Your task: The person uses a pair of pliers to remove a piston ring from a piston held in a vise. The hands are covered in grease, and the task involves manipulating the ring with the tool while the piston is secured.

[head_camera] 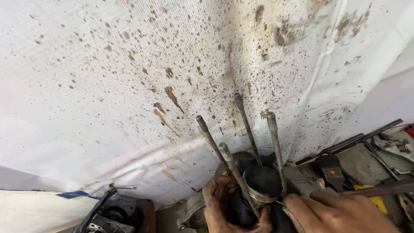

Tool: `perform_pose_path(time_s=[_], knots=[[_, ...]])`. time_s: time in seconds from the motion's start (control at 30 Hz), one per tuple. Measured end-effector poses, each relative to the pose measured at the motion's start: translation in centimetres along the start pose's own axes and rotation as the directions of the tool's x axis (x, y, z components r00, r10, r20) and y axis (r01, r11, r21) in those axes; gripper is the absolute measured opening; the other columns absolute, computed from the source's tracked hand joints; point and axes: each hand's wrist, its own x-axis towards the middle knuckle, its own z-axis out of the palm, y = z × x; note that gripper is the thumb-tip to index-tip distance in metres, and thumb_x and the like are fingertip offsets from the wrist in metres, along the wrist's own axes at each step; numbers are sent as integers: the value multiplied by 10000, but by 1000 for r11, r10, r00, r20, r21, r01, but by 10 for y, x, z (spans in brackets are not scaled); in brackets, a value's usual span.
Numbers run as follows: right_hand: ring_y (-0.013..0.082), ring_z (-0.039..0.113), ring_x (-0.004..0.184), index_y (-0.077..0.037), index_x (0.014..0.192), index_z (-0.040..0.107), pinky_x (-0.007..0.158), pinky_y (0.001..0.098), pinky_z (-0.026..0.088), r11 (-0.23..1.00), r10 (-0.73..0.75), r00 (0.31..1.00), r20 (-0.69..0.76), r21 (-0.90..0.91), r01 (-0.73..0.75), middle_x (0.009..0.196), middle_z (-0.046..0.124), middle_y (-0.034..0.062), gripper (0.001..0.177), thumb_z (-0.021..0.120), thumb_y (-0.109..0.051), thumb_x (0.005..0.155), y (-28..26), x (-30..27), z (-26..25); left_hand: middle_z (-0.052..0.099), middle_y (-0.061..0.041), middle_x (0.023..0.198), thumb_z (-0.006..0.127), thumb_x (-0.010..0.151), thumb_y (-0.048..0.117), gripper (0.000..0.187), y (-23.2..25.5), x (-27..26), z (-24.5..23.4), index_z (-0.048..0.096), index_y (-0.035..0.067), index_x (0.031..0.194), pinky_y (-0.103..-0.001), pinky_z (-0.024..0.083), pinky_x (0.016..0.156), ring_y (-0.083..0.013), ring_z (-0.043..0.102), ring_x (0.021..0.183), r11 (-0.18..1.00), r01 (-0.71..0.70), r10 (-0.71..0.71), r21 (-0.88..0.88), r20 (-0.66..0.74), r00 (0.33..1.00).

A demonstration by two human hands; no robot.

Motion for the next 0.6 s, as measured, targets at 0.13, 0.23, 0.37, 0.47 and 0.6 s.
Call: perform_pose_path(time_s=[0.13,0.23,0.37,0.47,0.6], knots=[[245,756,874,-218,1339,630,676,431,629,983,-142,950,-279,-156,101,936,725,32,406,551,-453,1017,30,-21,30,707,-198,1093,920,608,150,826,9,2,-5,441,-9,1262,-394,613,987,-278,769,1068,998,49,-47,-45,42,998],[295,748,860,-236,1390,652,665,467,612,932,-333,794,-510,-305,195,974,713,49,468,577,-451,982,44,-20,50,687,-223,1127,904,680,161,775,0,0,-5,429,-12,1269,-409,620,1027,-298,772,1110,989,64,-62,-130,19,998],[283,745,924,-205,1344,662,699,461,615,938,-338,803,-491,-243,246,1033,683,77,412,597,-383,978,30,-17,47,692,-239,1153,890,714,151,710,-5,-2,-8,456,-23,1248,-430,601,1043,-315,774,1137,990,-39,41,-134,19,999],[325,729,981,-257,1324,663,745,463,618,913,-356,771,-528,-374,165,1052,617,60,447,576,-432,922,20,-9,28,739,-212,1143,882,716,151,556,6,7,-11,561,1,1144,-421,607,1024,-301,799,1115,986,-160,163,-55,44,986],[298,730,949,-191,1220,683,710,427,629,925,-372,810,-453,-259,279,1044,635,52,339,608,-383,950,27,0,32,790,-184,1098,896,731,162,407,8,8,-9,657,25,1030,-409,636,993,-291,827,1080,973,-230,231,-33,32,973]])
